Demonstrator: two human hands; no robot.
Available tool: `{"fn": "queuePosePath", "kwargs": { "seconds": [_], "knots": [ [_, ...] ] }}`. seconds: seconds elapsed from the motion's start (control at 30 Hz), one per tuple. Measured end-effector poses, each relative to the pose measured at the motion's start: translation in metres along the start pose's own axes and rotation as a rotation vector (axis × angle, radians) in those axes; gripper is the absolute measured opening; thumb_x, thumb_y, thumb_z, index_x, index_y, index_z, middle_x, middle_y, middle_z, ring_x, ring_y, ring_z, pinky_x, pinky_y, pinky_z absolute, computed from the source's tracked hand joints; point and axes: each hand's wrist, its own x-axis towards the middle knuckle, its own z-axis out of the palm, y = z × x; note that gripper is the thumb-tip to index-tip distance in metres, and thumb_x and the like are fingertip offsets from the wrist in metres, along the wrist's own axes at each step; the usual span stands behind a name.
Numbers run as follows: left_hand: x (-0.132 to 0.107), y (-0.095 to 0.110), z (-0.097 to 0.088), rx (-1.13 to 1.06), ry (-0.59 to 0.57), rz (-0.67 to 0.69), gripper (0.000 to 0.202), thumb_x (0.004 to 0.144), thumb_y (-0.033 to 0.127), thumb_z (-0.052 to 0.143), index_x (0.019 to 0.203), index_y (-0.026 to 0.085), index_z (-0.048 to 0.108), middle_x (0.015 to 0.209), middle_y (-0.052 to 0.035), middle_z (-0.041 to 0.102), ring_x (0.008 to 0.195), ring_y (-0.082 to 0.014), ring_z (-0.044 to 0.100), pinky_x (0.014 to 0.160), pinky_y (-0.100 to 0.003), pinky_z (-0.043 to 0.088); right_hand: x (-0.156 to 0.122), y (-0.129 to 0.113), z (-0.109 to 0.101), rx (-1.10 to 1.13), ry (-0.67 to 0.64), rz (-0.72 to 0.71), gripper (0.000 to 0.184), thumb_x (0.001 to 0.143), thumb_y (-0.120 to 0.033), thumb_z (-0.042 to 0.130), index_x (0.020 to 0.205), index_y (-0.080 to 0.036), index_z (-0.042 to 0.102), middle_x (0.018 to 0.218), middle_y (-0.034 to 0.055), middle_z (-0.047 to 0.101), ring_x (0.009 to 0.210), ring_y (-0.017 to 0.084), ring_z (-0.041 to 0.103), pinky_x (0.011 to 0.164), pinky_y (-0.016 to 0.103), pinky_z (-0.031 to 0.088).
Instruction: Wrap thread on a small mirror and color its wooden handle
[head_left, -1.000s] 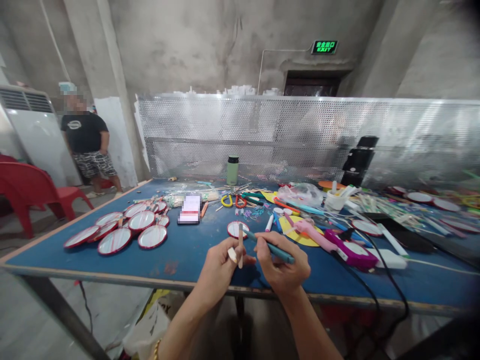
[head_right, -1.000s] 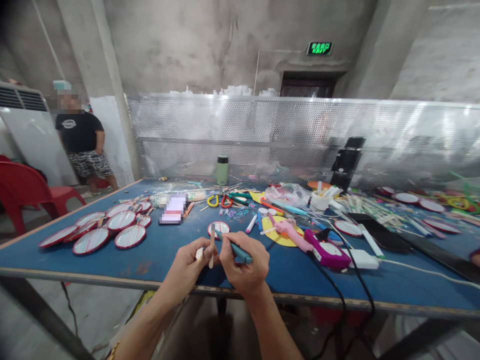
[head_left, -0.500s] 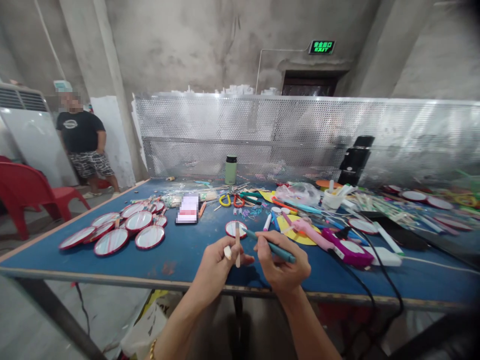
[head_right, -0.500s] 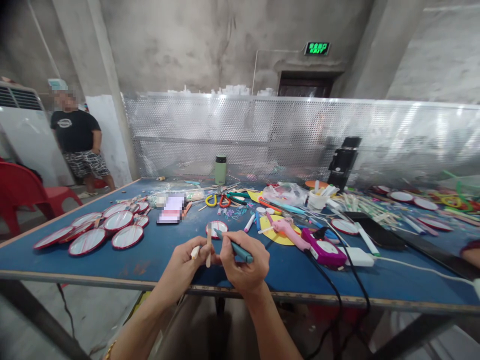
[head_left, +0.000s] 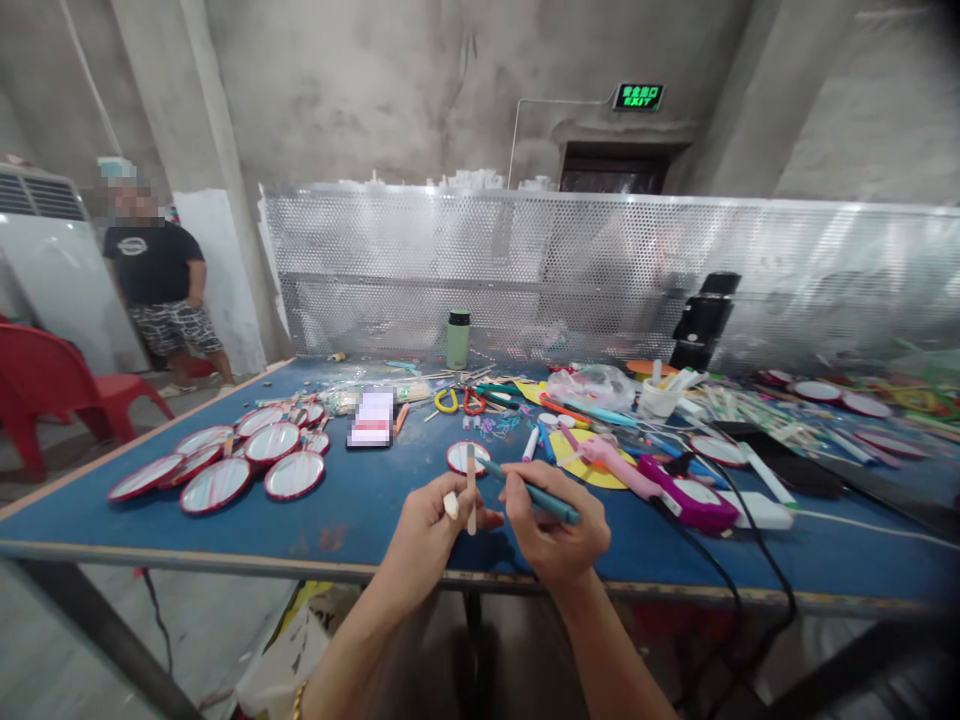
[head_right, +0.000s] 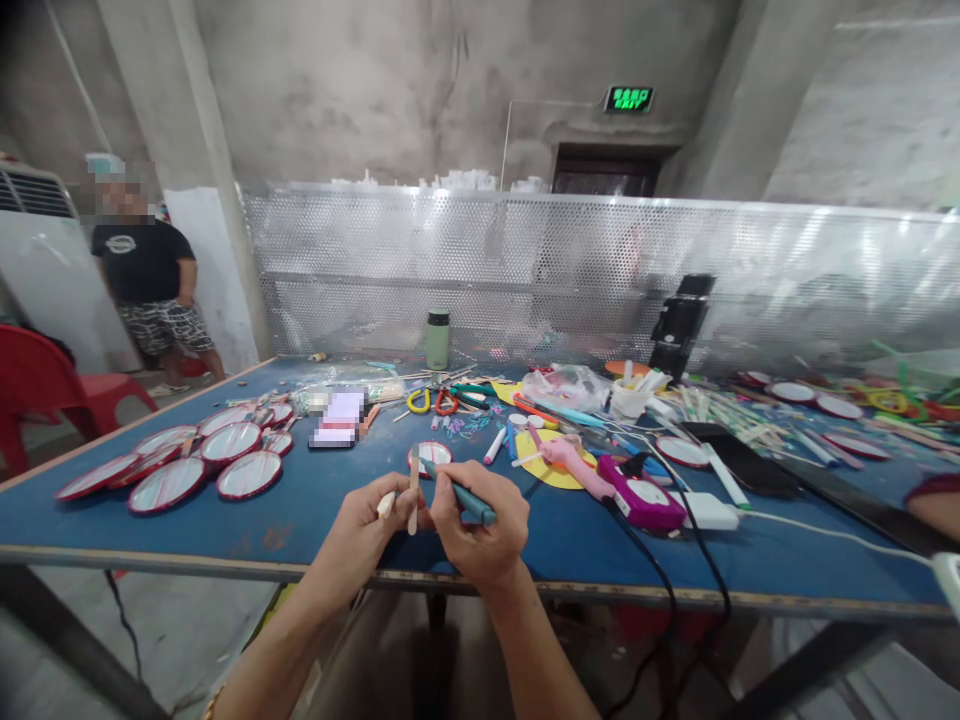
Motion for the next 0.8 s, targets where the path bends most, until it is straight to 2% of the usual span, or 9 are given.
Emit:
{"fn": "queuePosePath", "kwargs": {
  "seconds": [0.43,0.8],
  "knots": [
    [-0.0012,0.0025,0.0006,0.034,0.006,-0.002,0.034,0.092,0.043,0.054,0.072,0.016,0.061,0.065,0.0007,0.059,0.061,-0.0132,0.053,0.065,-0.022,0.048,0.0005,-0.0015,-0.0005,-0.058,0.008,0.009,0.014,0.082,-0.01,0.061,0.087,-0.019,0.069,0.067,0.0019,0.071,0.059,0.015,0.068,0.06,0.026,0.055],
    [0.0002,0.0037,0.001,0.039,0.018,0.021,0.038,0.091,0.048,0.055,0.07,0.016,0.06,0.062,0.0022,0.055,0.058,-0.0126,0.051,0.062,-0.021,0.047,0.0003,-0.0002,0.0016,-0.002,-0.002,-0.011,0.017,0.08,-0.007,0.061,0.089,-0.019,0.069,0.068,0.0013,0.07,0.057,0.013,0.066,0.058,0.025,0.054]
  ]
}}
